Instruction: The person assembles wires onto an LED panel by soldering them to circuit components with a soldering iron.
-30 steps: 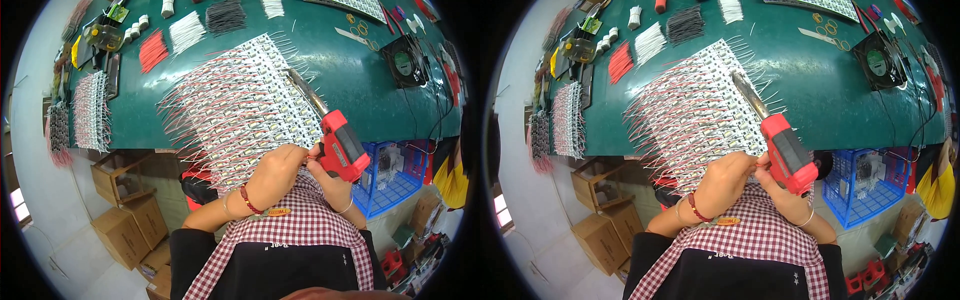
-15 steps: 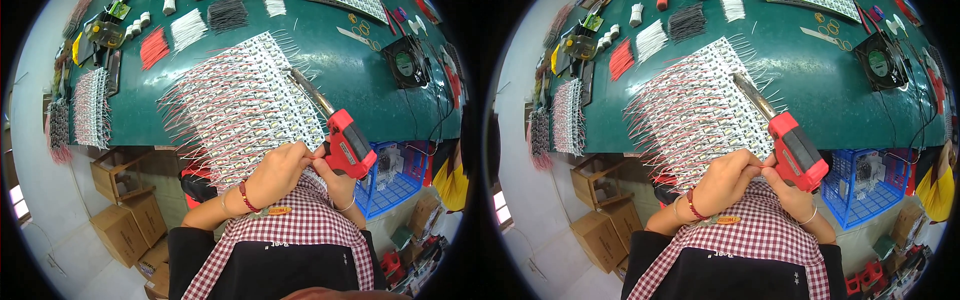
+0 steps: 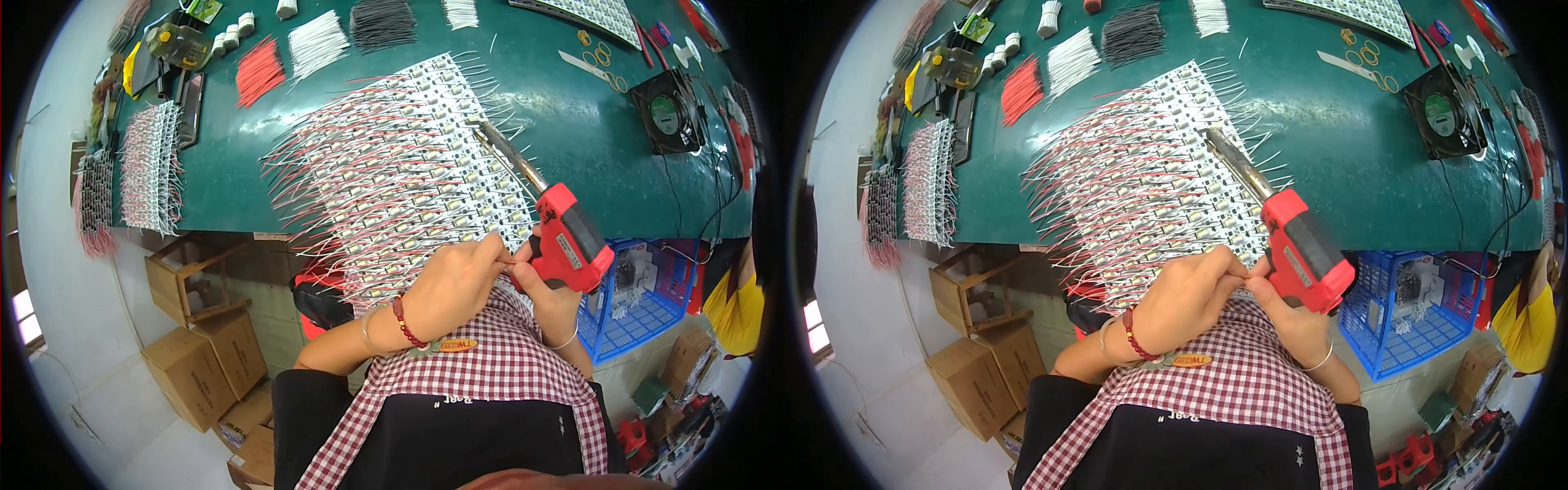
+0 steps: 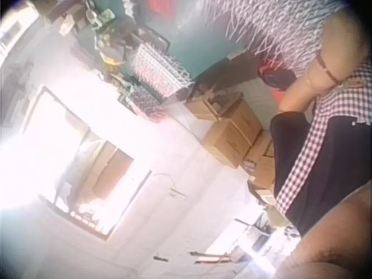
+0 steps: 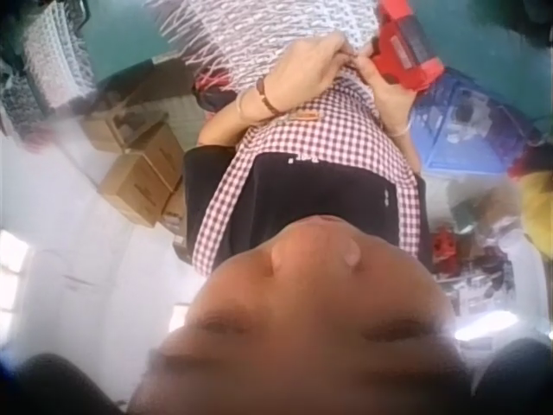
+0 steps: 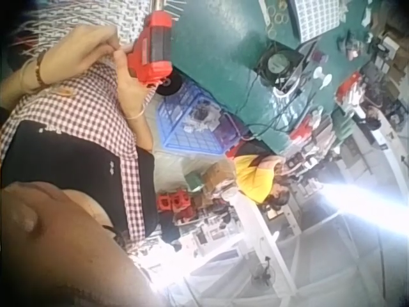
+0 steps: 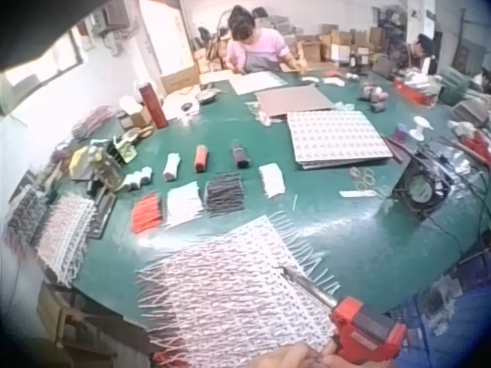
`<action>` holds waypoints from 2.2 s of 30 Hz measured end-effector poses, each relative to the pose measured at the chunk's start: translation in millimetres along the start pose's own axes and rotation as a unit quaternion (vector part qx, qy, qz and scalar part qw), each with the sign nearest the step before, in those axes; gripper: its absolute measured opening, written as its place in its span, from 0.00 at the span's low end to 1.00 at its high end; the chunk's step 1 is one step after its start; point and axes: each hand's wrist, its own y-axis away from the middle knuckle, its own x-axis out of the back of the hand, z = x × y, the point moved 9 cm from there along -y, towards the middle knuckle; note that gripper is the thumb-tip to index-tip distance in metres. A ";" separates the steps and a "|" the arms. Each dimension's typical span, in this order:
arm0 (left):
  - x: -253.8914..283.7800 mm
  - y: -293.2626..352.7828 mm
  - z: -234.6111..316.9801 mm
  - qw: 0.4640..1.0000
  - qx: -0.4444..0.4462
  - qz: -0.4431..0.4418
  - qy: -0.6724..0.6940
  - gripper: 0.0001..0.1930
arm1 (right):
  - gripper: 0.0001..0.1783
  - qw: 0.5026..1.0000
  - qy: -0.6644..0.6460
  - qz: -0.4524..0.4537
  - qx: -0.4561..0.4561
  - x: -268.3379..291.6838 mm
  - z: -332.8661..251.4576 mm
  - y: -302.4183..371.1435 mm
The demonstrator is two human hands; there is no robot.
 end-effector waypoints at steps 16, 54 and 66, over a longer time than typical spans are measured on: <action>2.1 2.5 -7.0 0.998 0.033 -0.016 0.051 0.04 | 0.29 0.997 0.060 -0.050 0.002 1.5 2.7 3.6; 4.6 3.9 4.9 0.999 -0.031 0.021 0.006 0.03 | 0.30 0.995 -0.080 -0.013 -0.065 2.5 16.0 5.7; 2.4 6.2 13.5 0.993 -0.082 0.024 -0.088 0.06 | 0.27 0.989 0.107 -0.099 0.020 -0.7 8.1 15.1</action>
